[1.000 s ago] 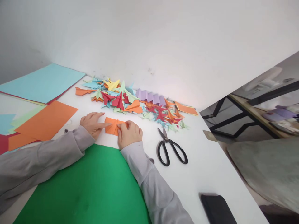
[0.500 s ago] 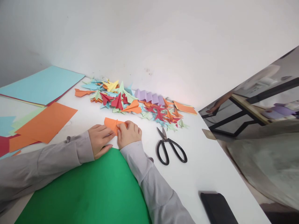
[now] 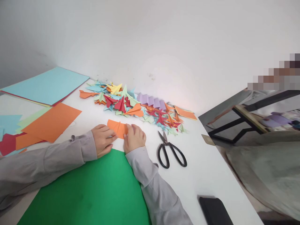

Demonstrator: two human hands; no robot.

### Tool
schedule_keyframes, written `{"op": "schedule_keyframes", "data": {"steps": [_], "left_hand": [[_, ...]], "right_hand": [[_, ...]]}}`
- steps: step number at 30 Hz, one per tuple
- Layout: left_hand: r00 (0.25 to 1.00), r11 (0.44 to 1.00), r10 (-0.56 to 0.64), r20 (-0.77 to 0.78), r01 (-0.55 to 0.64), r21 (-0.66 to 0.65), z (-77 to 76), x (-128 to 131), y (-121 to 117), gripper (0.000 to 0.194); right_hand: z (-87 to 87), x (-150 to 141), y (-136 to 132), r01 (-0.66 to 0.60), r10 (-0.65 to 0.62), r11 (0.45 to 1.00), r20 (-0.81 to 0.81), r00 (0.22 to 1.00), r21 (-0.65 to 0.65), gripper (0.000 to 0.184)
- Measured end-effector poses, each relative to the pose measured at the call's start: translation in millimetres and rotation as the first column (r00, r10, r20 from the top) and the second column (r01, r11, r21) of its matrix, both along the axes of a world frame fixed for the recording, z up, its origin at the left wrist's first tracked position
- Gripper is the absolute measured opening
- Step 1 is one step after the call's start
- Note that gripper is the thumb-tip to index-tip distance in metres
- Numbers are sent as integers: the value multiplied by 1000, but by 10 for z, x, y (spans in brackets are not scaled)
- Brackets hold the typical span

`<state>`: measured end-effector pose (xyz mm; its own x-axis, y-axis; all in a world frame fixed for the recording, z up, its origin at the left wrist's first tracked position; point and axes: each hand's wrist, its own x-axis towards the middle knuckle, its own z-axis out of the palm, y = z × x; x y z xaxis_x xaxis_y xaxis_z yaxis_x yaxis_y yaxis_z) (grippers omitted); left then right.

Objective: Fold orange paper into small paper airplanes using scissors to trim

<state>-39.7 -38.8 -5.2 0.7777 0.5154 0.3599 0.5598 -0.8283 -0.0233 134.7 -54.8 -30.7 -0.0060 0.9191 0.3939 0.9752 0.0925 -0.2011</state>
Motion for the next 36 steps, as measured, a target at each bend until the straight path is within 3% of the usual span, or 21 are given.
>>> {"op": "schedule_keyframes", "data": {"steps": [3, 7, 11, 17, 20, 26, 31, 36], "left_hand": [[1000, 1000, -3, 1, 3, 24, -7, 15, 7, 25], [1000, 998, 8, 12, -9, 56, -12, 31, 9, 23], [1000, 998, 7, 4, -7, 62, 5, 33, -4, 22], [1000, 995, 18, 6, -19, 98, 22, 82, -38, 18], [1000, 996, -2, 2, 1, 90, 9, 99, -38, 17], [998, 995, -9, 67, 2, 102, -58, 42, -121, 23], [997, 998, -21, 80, 17, 56, -99, -91, -154, 37], [991, 997, -59, 122, 51, 63, -86, -207, -59, 30]], "right_hand": [[32, 41, -17, -91, 93, 994, -42, 995, 58, 37], [76, 49, -102, -241, 233, 960, 72, 970, 143, 27], [80, -25, -168, -282, 234, 935, 223, 946, 214, 28], [75, -140, -118, -396, 317, 898, 340, 885, 192, 27], [93, -202, -121, -370, 275, 909, 392, 878, 191, 30], [127, -278, -192, -242, 149, 951, 396, 906, 194, 19], [129, -265, -192, -213, 143, 965, 371, 917, 154, 16], [90, -227, -171, -200, 143, 969, 329, 933, 147, 15]]}}
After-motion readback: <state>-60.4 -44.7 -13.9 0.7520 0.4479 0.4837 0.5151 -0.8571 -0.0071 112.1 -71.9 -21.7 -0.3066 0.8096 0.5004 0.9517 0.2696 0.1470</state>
